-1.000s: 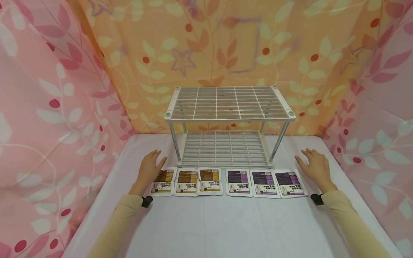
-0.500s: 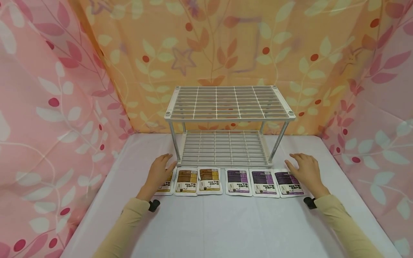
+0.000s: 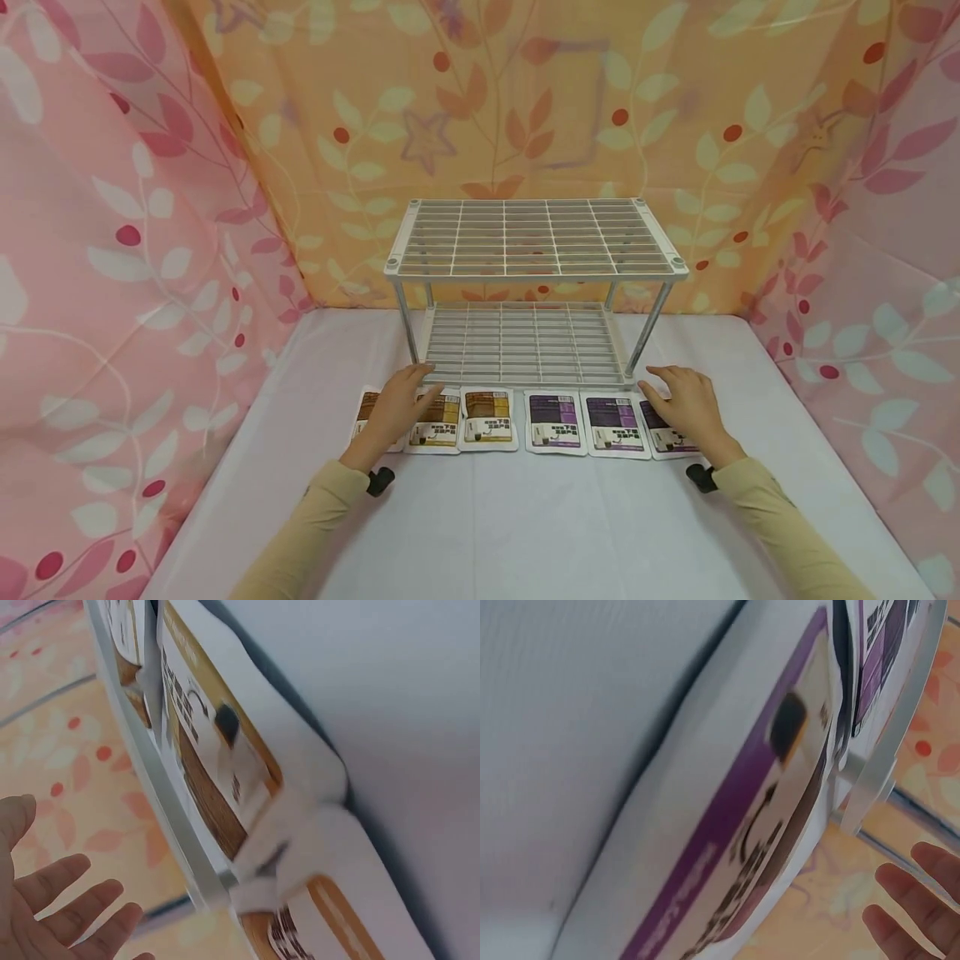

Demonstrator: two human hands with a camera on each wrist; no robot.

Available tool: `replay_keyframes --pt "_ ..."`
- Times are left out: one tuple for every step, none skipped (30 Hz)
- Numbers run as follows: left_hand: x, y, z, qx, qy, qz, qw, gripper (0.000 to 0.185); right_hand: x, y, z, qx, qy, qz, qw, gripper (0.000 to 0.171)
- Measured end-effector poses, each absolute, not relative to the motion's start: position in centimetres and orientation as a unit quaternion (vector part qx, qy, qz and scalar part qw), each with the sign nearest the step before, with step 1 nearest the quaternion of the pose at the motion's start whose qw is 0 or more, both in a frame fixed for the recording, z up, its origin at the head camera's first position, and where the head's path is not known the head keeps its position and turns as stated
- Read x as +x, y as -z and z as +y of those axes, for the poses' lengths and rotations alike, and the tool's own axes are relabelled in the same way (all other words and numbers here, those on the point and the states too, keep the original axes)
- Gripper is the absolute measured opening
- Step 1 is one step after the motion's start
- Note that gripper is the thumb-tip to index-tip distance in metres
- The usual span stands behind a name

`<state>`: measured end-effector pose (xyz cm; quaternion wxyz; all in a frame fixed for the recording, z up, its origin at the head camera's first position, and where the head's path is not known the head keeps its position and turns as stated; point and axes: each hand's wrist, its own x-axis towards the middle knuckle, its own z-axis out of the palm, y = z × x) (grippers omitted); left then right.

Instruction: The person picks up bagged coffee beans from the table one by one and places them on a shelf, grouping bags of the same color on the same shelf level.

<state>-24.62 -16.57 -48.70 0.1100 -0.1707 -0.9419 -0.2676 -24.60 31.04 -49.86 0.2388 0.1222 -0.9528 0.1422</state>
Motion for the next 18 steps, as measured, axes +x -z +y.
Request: replay_keyframes --pt "-24.6 48.8 -16.3 -0.174 0.269 -0.942 0.104 0.051 -24.6 49.9 30.8 0.127 -0.142 -0.952 0.239 0.037" --pt "-24.7 48.9 -16.1 -0.174 0.271 -0.942 0.097 0.051 -24.6 50.0 30.6 0.130 -0.144 -0.952 0.238 0.037" --pt "-24.7 49.0 -15.9 -0.173 0.272 -0.942 0.089 0.052 -24.6 50.1 30.5 0.135 -0.147 -0.951 0.237 0.036" --pt "-24.7 49.1 -15.6 -0.175 0.275 -0.942 0.083 0.052 -24.5 50.1 30.3 0.141 -0.149 -0.950 0.236 0.036" --pt "-24.7 49.2 -15.3 -0.177 0.280 -0.940 0.077 0.052 -24.5 50.2 30.1 0.143 -0.154 -0.950 0.232 0.036" --pt "-24.7 49.3 -15.1 -0.178 0.285 -0.939 0.070 0.052 -24.5 50.3 29.9 0.146 -0.158 -0.949 0.229 0.036" --pt "-24.7 49.4 -14.8 -0.180 0.290 -0.938 0.062 0.052 -24.5 50.4 29.7 0.147 -0.164 -0.949 0.225 0.036" --pt "-24.6 49.4 -14.5 -0.179 0.297 -0.936 0.055 0.052 -24.4 50.5 29.5 0.149 -0.171 -0.949 0.219 0.036" --pt "-24.6 49.4 -14.2 -0.183 0.306 -0.933 0.050 0.052 -24.4 50.5 29.4 0.150 -0.177 -0.949 0.214 0.036" --pt "-24.5 49.4 -13.9 -0.185 0.316 -0.930 0.043 0.052 -24.4 50.6 29.3 0.151 -0.183 -0.949 0.208 0.036" --pt "-24.4 49.3 -13.6 -0.185 0.323 -0.927 0.036 0.053 -24.5 50.6 29.1 0.152 -0.190 -0.949 0.202 0.037" --pt "-24.4 49.3 -13.4 -0.187 0.331 -0.925 0.031 0.053 -24.5 50.7 29.0 0.154 -0.194 -0.949 0.195 0.037" --pt "-24.3 49.2 -13.1 -0.191 0.339 -0.921 0.026 0.053 -24.5 50.8 28.9 0.156 -0.198 -0.950 0.187 0.038" --pt "-24.3 49.1 -12.8 -0.196 0.347 -0.917 0.023 0.053 -24.5 50.8 28.8 0.155 -0.201 -0.951 0.179 0.039" --pt "-24.2 49.0 -12.5 -0.201 0.350 -0.914 0.020 0.053 -24.5 50.9 28.6 0.155 -0.205 -0.951 0.171 0.040" --pt "-24.2 49.0 -12.3 -0.206 0.351 -0.913 0.016 0.053 -24.5 51.0 28.5 0.156 -0.209 -0.952 0.162 0.041" --pt "-24.2 49.0 -12.0 -0.211 0.349 -0.913 0.014 0.052 -24.5 51.1 28.4 0.158 -0.213 -0.952 0.154 0.042" --pt "-24.1 49.0 -11.8 -0.216 0.346 -0.913 0.012 0.052 -24.5 51.1 28.2 0.160 -0.217 -0.952 0.146 0.043"
